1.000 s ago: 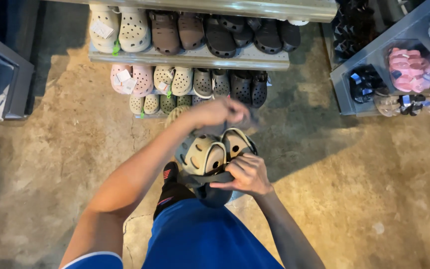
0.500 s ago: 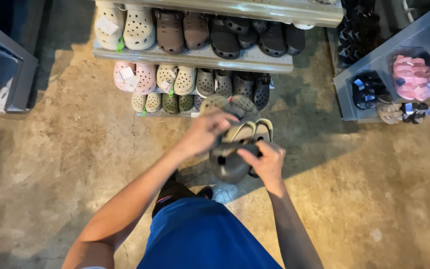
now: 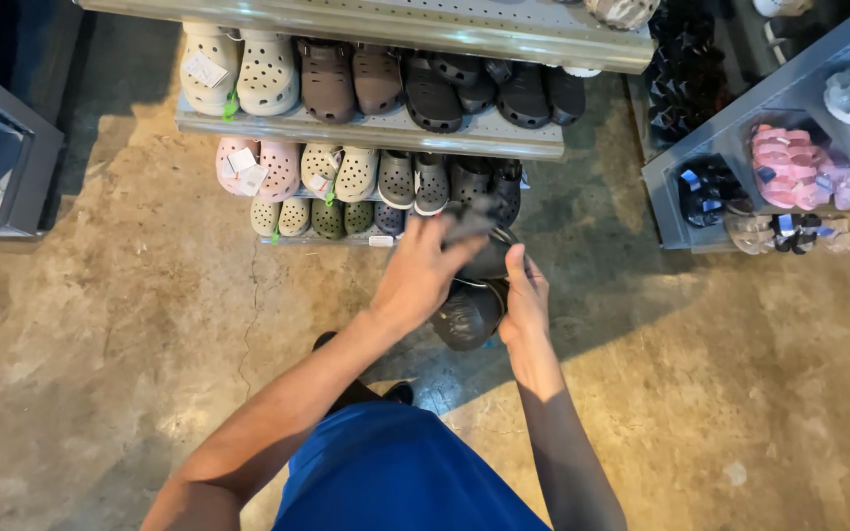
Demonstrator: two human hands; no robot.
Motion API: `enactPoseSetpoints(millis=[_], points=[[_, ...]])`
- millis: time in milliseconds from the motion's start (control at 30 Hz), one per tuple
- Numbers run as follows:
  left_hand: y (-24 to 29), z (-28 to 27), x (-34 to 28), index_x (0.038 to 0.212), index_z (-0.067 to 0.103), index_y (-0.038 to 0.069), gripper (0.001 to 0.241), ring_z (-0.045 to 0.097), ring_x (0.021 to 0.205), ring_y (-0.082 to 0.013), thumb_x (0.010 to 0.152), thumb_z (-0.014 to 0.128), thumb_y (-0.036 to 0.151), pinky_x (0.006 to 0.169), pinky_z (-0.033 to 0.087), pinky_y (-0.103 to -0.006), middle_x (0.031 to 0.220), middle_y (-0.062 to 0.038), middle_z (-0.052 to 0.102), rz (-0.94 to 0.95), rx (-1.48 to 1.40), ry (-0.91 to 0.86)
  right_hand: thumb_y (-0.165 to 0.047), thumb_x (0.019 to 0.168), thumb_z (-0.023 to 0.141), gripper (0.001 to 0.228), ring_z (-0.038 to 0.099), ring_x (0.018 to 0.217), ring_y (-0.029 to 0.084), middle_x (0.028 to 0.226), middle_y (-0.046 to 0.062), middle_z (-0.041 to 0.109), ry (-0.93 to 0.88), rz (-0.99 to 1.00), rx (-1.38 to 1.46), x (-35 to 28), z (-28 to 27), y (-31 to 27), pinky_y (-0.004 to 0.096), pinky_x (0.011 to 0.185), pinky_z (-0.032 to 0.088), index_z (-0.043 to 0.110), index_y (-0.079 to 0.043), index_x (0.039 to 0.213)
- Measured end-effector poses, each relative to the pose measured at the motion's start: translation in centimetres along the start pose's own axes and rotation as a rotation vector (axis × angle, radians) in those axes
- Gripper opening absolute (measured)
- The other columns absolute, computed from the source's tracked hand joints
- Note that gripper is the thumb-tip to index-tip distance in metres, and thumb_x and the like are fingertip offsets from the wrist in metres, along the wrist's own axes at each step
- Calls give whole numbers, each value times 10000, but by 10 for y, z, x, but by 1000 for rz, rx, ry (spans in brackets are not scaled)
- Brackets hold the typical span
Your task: Inspecting shoes on retail shelves and wiping them clean with a cloth.
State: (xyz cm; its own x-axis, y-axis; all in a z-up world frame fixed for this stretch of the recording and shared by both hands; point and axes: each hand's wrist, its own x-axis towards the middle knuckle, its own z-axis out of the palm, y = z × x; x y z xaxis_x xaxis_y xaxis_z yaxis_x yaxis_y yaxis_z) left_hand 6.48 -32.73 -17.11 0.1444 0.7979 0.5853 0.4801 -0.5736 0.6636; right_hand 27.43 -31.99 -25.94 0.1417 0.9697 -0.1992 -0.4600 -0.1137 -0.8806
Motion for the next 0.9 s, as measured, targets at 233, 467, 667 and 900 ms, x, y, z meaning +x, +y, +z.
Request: enactPoseSetpoints(millis=[233,467,667,900], points=[[-44,2,-10,1109,687,227,283,595,1254,-283,906,646,35,1049,515,-364,1341,-44,647,176,-94,-55,-255,923,732,453,712,1089,252,1215,114,725,-53,113,146,-10,-7,-3,448,962,587,628,-23,1298],[-79,10,-8,1254,709,76,236,595,1084,-204,1059,617,173,992,472,-305,1134,-99,606,-340,-438,163,-289,945,696,486,697,1114,291,1255,144,690,-54,148,240,-18,-6,-8,495,962,584,599,-15,1335],[-133,30,-10,1239,672,48,291,644,988,-170,1013,648,229,904,510,-308,1086,-66,725,-477,-453,-23,-433,969,603,594,648,1193,287,1356,119,643,-160,144,296,-36,-3,-16,493,1009,539,531,-56,1423],[-179,15,-1,1190,731,76,274,679,898,-161,1000,691,269,851,505,-313,963,-65,764,-546,-188,-132,-639,985,442,791,556,1328,304,1484,148,558,-277,113,364,-45,-9,-32,493,1140,436,468,-46,1509]])
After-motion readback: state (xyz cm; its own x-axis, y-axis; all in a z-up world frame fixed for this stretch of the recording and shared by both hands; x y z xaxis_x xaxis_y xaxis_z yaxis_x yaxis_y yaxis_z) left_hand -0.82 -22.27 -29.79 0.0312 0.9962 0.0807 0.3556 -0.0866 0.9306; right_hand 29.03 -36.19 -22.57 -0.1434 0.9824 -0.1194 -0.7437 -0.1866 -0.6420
